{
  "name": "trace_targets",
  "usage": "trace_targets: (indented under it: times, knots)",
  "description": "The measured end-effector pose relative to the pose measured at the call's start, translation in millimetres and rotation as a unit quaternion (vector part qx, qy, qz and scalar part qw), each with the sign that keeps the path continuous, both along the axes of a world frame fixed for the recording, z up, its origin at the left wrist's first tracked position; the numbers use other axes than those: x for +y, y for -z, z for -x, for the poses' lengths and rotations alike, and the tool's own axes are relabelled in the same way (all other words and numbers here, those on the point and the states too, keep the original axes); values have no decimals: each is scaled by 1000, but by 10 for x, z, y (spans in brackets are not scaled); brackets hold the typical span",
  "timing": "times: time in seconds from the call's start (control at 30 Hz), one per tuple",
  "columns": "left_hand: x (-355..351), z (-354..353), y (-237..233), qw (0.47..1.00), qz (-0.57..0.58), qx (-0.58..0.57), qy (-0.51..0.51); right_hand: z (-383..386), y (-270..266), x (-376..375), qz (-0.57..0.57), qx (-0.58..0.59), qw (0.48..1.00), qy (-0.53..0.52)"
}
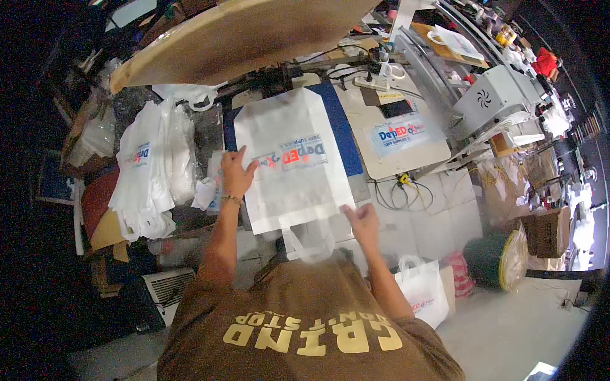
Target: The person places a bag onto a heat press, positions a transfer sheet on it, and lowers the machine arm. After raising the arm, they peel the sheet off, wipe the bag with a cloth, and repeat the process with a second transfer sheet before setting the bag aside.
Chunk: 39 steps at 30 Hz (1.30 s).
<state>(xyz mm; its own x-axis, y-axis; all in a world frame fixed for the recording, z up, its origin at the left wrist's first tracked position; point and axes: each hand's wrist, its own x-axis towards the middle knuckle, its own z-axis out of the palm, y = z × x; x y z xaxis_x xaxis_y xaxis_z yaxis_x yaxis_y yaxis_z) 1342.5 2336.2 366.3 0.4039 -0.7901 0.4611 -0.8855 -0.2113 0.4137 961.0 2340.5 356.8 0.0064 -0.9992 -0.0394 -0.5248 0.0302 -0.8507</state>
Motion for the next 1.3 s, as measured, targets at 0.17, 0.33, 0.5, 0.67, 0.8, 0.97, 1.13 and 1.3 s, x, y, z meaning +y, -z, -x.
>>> trace_targets:
  times: [0.17,0.33,0.5,0.67,0.8,0.97,1.13,1.3]
  knots:
    - [-79,-67,3,998,-36,44,-1,17,-146,-180,43,-72,996,-15]
    - [2,164,-81,981,69,150,101,-585,-418,-214,-8,-167,974,-153]
    - [275,782,-130,978,89,-27,185,-1017,-727,-357,43,53,970,-231]
    - [311,929,-135,972,71,-8,223,-1335,-495,-504,-34,-64,983,-170]
    - [280,808,-269,964,59,7,259,-1463,-207,-604,-64,-165,974,-145]
    - [190,553,-543,921,23,191,337,-1467,-145,-639,-150,-278,937,-150]
    - [-206,161,-129,938,71,297,161,-1364,-91,-592,-126,-268,946,-136]
    - [-490,-45,-16,976,12,96,193,-1263,-79,-520,-107,-246,956,-116]
